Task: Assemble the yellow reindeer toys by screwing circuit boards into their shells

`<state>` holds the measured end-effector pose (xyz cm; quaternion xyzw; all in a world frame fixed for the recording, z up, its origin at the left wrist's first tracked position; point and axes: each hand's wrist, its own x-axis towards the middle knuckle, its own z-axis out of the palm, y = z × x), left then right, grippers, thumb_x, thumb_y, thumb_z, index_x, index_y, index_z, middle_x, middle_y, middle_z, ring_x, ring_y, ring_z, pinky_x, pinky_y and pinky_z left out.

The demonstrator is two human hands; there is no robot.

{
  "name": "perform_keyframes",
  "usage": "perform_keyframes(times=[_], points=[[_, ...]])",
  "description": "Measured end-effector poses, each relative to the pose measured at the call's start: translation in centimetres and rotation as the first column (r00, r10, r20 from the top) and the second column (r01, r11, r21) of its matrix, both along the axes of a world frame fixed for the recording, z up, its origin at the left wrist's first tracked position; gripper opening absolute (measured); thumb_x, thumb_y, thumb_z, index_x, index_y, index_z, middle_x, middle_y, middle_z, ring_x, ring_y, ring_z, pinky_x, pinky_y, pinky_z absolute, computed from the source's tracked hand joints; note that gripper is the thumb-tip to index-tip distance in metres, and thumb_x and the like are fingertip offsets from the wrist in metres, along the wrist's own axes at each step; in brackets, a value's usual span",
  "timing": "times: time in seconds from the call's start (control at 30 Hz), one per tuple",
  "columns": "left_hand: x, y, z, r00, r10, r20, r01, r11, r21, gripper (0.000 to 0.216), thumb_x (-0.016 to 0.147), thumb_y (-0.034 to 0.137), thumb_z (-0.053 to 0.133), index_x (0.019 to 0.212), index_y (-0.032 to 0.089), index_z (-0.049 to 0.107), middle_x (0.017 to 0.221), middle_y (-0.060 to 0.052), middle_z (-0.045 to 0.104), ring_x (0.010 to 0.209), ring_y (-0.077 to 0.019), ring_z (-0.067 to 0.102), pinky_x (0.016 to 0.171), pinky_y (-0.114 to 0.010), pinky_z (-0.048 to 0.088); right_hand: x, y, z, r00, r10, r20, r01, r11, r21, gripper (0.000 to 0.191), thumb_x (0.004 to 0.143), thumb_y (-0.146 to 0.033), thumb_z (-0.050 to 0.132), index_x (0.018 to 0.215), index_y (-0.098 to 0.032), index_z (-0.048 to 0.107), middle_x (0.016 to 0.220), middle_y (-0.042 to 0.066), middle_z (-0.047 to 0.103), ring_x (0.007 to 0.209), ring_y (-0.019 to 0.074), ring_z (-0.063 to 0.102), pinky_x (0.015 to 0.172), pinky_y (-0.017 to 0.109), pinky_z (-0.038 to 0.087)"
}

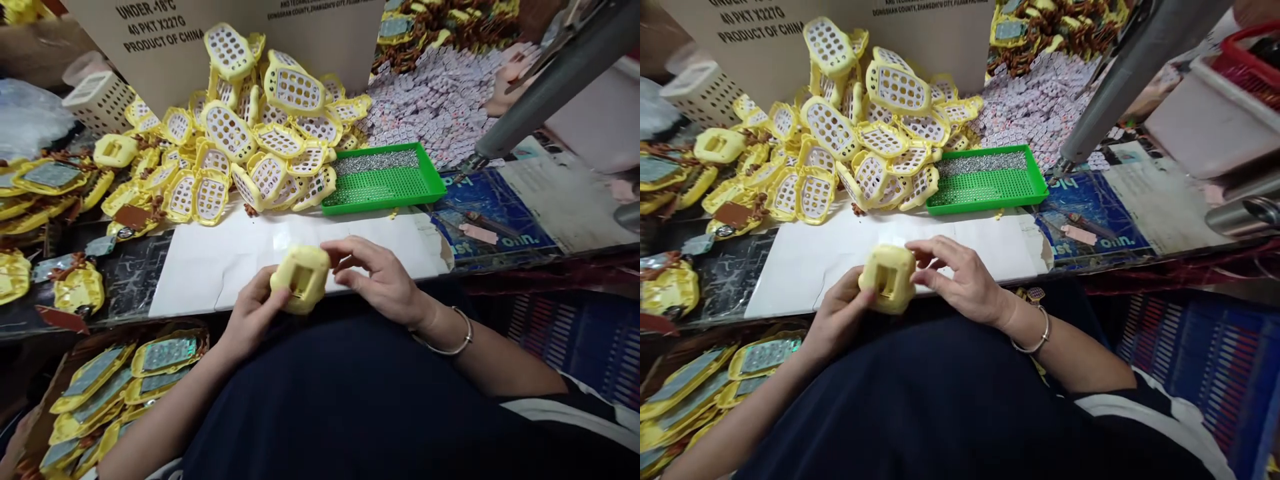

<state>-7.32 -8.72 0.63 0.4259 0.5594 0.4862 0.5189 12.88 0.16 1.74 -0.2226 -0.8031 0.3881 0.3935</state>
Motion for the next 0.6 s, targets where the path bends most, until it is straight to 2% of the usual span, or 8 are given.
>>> perform_keyframes(times=[0.07, 0.13, 0.23, 0.3, 0.37, 0.43, 0.53, 0.6], points=[[0.0, 0.5, 0.4, 0.953, 0.008, 0.302, 0.057, 0.977, -0.207, 0.042, 0.075, 0.053, 0.069, 0.098, 0.019, 0.062, 0.071, -0.002, 0.068, 0.051, -0.0155, 0.062, 0.041, -0.021, 0.046, 0.2, 0.5, 0.2, 0.996, -0.074, -0.04, 0.074, 0.997, -0.001, 0.033, 0.095, -0.035, 0.052, 0.12, -0.016, 0.058, 0.103, 0.009, 0.066, 0.09, 0.0133, 0.065, 0.075, 0.027, 0.058], [-0.1, 1.2, 0.7, 0.885, 0.007, 0.465, 0.165, 0.93, -0.327, 0.043, 0.073, 0.052, 0.071, 0.094, 0.017, 0.061, 0.064, -0.001, 0.066, 0.04, -0.0137, 0.057, 0.03, -0.019, 0.039, 0.4, 1.3, 0.4, 0.994, -0.104, -0.027, 0.107, 0.983, 0.147, 0.031, 0.094, -0.032, 0.053, 0.121, -0.019, 0.059, 0.111, 0.011, 0.065, 0.102, 0.0166, 0.064, 0.085, 0.033, 0.057], [-0.2, 2.4, 0.9, 0.828, -0.01, 0.561, 0.271, 0.883, -0.384, 0.04, 0.072, 0.046, 0.075, 0.092, 0.014, 0.064, 0.061, -0.002, 0.067, 0.037, -0.0122, 0.057, 0.03, -0.017, 0.041, 0.3, 2.7, 0.5, 0.997, -0.002, 0.082, -0.032, 0.909, 0.415, 0.037, 0.091, -0.035, 0.058, 0.124, -0.019, 0.058, 0.13, 0.016, 0.058, 0.126, 0.0241, 0.053, 0.103, 0.046, 0.048], [-0.3, 3.2, 0.8, 0.812, -0.069, 0.579, 0.357, 0.844, -0.401, 0.041, 0.068, 0.047, 0.077, 0.089, 0.013, 0.065, 0.059, -0.003, 0.067, 0.036, -0.0132, 0.058, 0.03, -0.017, 0.042, 0.2, 3.4, 0.4, 0.985, 0.087, 0.149, -0.15, 0.855, 0.497, 0.042, 0.089, -0.039, 0.059, 0.123, -0.015, 0.059, 0.131, 0.017, 0.058, 0.129, 0.0253, 0.051, 0.107, 0.046, 0.045], [-0.5, 3.9, 0.6, 0.801, -0.143, 0.581, 0.437, 0.804, -0.404, 0.045, 0.068, 0.051, 0.077, 0.089, 0.012, 0.067, 0.059, -0.005, 0.068, 0.035, -0.0139, 0.058, 0.028, -0.017, 0.041, 0.1, 3.8, 0.2, 0.972, 0.15, 0.179, -0.221, 0.842, 0.493, 0.038, 0.089, -0.037, 0.059, 0.118, -0.012, 0.061, 0.119, 0.016, 0.066, 0.118, 0.0212, 0.06, 0.101, 0.037, 0.051], [-0.8, 4.5, 0.5, 0.787, -0.189, 0.587, 0.474, 0.794, -0.38, 0.049, 0.073, 0.053, 0.072, 0.097, 0.011, 0.068, 0.063, -0.007, 0.07, 0.037, -0.0143, 0.06, 0.03, -0.017, 0.043, 0.2, 4.0, 0.0, 0.974, 0.152, 0.167, -0.214, 0.861, 0.462, 0.033, 0.088, -0.032, 0.061, 0.112, -0.01, 0.063, 0.106, 0.013, 0.072, 0.102, 0.0167, 0.067, 0.092, 0.028, 0.055], [-1.2, 5.1, 0.4, 0.778, -0.196, 0.597, 0.45, 0.837, -0.311, 0.049, 0.074, 0.045, 0.073, 0.11, 0.012, 0.067, 0.076, -0.008, 0.073, 0.042, -0.0125, 0.062, 0.034, -0.016, 0.046, 0.5, 4.1, -0.1, 0.985, 0.108, 0.137, -0.156, 0.893, 0.423, 0.033, 0.087, -0.033, 0.063, 0.112, -0.01, 0.063, 0.104, 0.012, 0.074, 0.098, 0.0159, 0.069, 0.09, 0.027, 0.056], [-1.3, 5.3, 0.4, 0.774, -0.173, 0.609, 0.424, 0.856, -0.296, 0.046, 0.071, 0.036, 0.078, 0.11, 0.013, 0.068, 0.079, -0.008, 0.074, 0.041, -0.0096, 0.059, 0.034, -0.014, 0.044, 0.7, 4.1, -0.1, 0.979, 0.144, 0.142, -0.189, 0.903, 0.387, 0.033, 0.089, -0.032, 0.061, 0.114, -0.011, 0.062, 0.108, 0.013, 0.073, 0.102, 0.0156, 0.069, 0.092, 0.027, 0.055]])
